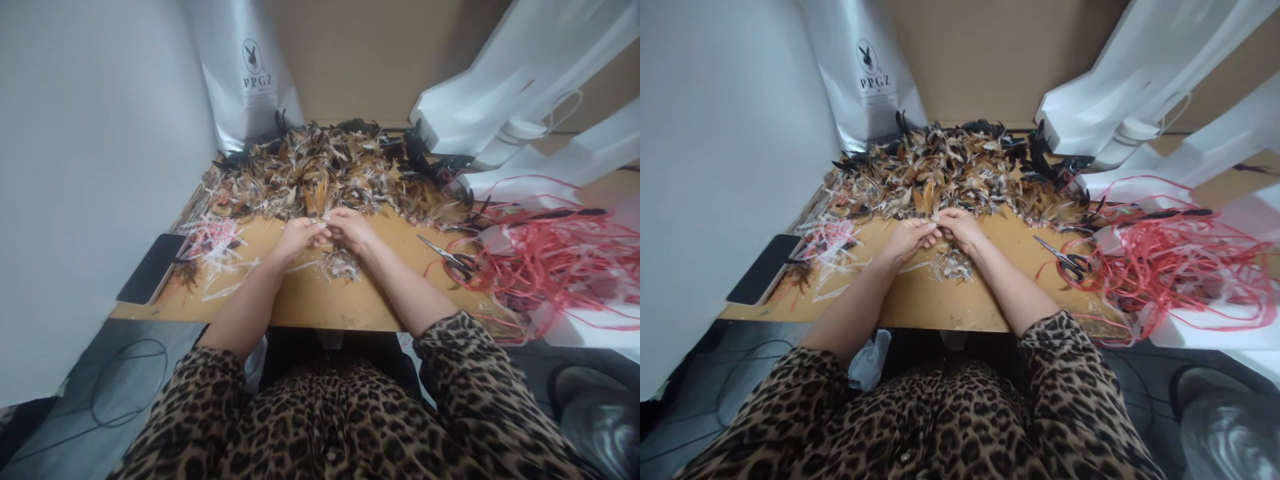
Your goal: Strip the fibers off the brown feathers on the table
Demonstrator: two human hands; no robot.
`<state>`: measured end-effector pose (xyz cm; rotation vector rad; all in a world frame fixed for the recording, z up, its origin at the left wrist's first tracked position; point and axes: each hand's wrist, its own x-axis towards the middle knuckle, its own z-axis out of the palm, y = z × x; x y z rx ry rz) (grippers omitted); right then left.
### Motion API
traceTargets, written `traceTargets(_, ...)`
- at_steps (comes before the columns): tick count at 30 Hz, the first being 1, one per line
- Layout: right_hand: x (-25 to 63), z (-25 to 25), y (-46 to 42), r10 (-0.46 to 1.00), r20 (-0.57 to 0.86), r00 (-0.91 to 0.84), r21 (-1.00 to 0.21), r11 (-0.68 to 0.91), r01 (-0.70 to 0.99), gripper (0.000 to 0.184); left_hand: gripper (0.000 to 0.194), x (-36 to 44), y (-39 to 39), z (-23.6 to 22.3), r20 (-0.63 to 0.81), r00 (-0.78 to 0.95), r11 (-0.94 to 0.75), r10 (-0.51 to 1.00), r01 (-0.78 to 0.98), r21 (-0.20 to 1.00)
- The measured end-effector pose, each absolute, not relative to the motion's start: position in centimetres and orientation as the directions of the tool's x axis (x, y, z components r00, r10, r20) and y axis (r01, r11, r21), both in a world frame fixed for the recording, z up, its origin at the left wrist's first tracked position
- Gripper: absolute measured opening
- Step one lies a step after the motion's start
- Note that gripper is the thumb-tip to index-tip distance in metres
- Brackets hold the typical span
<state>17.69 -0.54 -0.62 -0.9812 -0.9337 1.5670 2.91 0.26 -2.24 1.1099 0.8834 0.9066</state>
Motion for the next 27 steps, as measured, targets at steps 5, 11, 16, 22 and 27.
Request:
traceTargets(5, 18.6, -0.4, -0.1, 0.999, -0.035, -0.01, -0.984, -0.036, -0.175, 0.027, 0.023, 2.7, 0.6, -2.3, -0.088, 0.302, 0.15, 0.949, -0.189, 0.97)
traceTargets(11, 21.7, -0.2, 1.2, 0.935, 0.2, 0.292, -0.98, 0.196, 0.044, 0.015, 0.019, 2.4, 1.1, -1.9, -0.067, 0.119, 0.109, 0.991, -0.394, 0.912)
traceTargets(16, 23.0, -0.6, 1.8, 0.898, 0.307, 0.316, -0.945, 0.248, 0.214, 0.012, 0.018, 2.3, 1.4, -2.0, -0.048, 0.049, 0.065, 0.998, -0.46, 0.885)
traceTargets(22, 22.3, -0.5, 1.6, 0.912, 0.409, 0.027, -0.718, 0.303, 0.626, 0.012, 0.018, 2.2, 1.3, -1.8, -0.067, 0.019, 0.067, 0.998, -0.479, 0.875)
traceTargets(27, 20.7, 0.0, 0.9, 0.909, 0.365, -0.2, -0.261, 0.306, 0.916, 0.027, 0.017, 2.2, 1.3, -1.9, -0.061, 0.034, 0.07, 0.998, -0.489, 0.87)
